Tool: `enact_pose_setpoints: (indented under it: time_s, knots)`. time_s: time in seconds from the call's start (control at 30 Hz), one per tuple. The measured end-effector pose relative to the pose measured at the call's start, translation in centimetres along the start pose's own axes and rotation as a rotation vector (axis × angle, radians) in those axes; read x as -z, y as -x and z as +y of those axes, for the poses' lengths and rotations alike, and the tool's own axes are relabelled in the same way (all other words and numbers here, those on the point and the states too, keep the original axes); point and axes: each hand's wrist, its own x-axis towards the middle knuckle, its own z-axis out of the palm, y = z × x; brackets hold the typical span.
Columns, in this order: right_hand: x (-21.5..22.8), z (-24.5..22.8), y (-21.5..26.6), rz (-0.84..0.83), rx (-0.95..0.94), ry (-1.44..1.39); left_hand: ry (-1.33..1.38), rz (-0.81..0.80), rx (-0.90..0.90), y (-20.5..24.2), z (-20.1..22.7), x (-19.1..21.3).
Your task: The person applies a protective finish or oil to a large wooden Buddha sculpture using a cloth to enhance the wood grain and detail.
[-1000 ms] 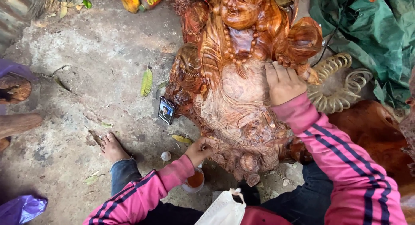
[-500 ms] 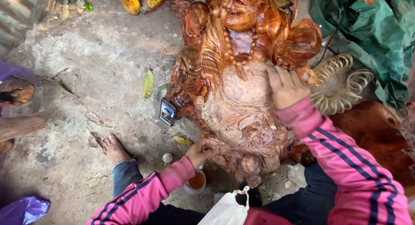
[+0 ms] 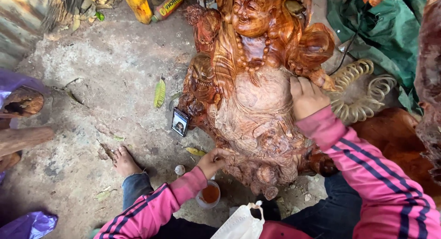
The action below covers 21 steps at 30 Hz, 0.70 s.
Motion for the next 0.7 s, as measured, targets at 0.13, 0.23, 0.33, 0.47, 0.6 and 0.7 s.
enact_pose_setpoints:
  time_s: [0.13, 0.23, 0.33, 0.47, 0.6, 0.7]
  knots:
    - [-3.1, 1.0, 1.7, 0.146, -0.017, 0.006, 0.021, 0.021, -0.011, 1.1, 1.3, 0.5]
    - [-4.4, 1.2, 2.7, 0.182, -0.137, 0.18, 0.053, 0.032, -0.012, 1.5, 1.1, 0.6]
    - [-1.0, 0.1, 0.2, 0.214, -0.175, 0.29, 0.042, -0.005, 0.02, 1.7, 1.7, 1.1]
    - [2.8, -1.3, -2.8, -0.37, -0.229, -0.033, 0.0, -0.016, -0.003, 0.5, 0.5, 0.8]
    - [2.1, -1.0, -1.4, -0.313, -0.201, 0.059, 0.008, 0.024, 0.002, 0.6, -0.1, 0.8]
    - [0.4, -0.8, -0.8, -0.134, -0.151, 0.185, 0.031, 0.049, -0.026, 0.8, -0.2, 1.0]
